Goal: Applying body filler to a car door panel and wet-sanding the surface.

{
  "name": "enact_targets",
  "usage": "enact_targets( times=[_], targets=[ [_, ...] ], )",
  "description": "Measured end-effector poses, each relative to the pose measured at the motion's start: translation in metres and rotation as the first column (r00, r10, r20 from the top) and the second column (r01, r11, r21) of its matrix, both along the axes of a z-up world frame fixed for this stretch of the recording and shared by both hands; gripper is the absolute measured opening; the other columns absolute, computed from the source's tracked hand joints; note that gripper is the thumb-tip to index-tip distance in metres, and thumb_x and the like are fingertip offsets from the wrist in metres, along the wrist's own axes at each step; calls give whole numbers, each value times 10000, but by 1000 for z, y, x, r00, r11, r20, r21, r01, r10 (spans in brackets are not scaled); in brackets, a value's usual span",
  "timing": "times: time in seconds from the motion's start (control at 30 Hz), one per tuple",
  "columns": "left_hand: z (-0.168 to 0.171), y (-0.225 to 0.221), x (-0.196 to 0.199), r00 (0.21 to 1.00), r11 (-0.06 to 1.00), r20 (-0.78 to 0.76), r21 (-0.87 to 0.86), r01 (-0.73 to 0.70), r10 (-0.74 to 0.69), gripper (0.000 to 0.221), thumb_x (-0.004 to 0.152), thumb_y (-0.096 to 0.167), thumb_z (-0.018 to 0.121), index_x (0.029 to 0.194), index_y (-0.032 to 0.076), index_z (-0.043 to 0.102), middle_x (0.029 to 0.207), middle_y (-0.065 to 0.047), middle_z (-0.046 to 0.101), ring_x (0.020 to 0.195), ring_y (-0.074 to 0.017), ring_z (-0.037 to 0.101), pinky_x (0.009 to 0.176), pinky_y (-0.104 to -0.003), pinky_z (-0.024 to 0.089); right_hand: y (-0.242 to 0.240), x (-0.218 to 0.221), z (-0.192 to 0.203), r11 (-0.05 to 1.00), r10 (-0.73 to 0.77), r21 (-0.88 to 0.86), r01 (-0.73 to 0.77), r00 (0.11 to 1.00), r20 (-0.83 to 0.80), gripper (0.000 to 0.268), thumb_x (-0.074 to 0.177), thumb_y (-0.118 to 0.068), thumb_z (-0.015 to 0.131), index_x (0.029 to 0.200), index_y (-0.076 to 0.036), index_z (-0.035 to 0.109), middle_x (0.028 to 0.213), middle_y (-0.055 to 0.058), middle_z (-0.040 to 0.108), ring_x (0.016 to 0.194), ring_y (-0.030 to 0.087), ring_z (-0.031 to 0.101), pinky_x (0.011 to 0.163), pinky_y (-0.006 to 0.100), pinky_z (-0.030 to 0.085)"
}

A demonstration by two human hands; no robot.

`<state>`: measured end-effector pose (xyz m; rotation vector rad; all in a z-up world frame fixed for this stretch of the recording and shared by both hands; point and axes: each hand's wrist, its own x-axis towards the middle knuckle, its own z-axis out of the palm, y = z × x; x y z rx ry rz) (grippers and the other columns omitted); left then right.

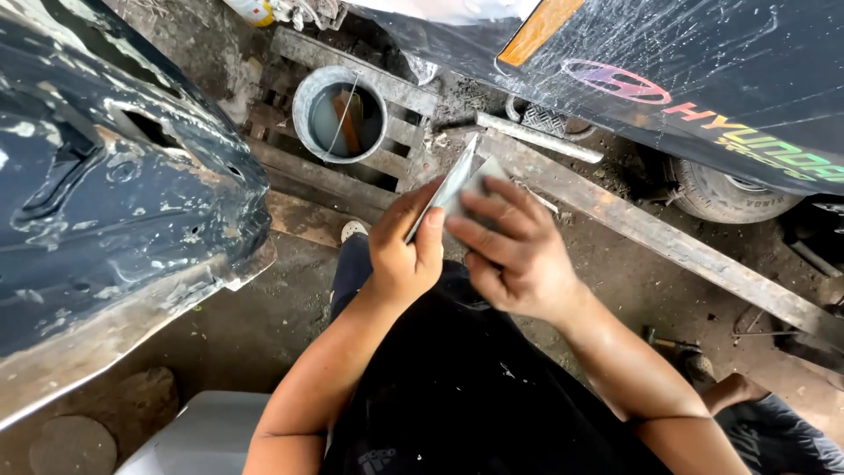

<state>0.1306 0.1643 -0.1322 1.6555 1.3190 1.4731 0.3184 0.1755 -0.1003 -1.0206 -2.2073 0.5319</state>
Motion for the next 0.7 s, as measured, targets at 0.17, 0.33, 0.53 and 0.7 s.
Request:
enact_targets(
  times=[0.17, 0.33, 0.53, 0.7],
  targets=[
    [9, -3, -21, 998, 995, -59, 94, -9, 15, 231, 1088, 115, 571, 1265, -2, 663, 1157, -184, 731, 1080, -330, 749, 949, -386, 596, -8, -15, 2, 996, 79, -54, -76, 995, 53, 408, 774, -138, 710, 1178, -113, 767, 1316, 161, 683, 1336, 417, 567, 1072, 543, 474],
    [7, 3, -27, 980, 963, 86, -217, -160, 182, 284, 1089, 207, 568, 1221, -16, 683, 1098, -133, 757, 1027, -246, 736, 911, -364, 579, -6, -4, 10, 981, 193, 28, -191, 964, -186, 401, 828, -144, 678, 1224, -118, 731, 1397, 164, 615, 1390, 444, 533, 1174, 559, 460],
    [-27, 0, -25, 484, 863, 837, -422, 278, 254, 363, 1002, 283, 695, 1213, -11, 672, 1154, -90, 727, 1054, -209, 686, 935, -388, 550, -13, 7, -23, 891, 128, -244, -384, 726, -676, 431, 928, -144, 665, 1354, -82, 644, 1542, 204, 503, 1530, 416, 429, 1316, 577, 353],
    [-25, 9, -33, 272, 846, 902, -415, 336, 335, 371, 941, 274, 714, 1225, 47, 641, 1177, -70, 716, 1075, -227, 698, 939, -421, 569, -15, 28, -25, 820, 90, -449, -354, 855, -510, 446, 893, -83, 660, 1339, -60, 663, 1524, 219, 547, 1485, 397, 498, 1238, 516, 424]
  ],
)
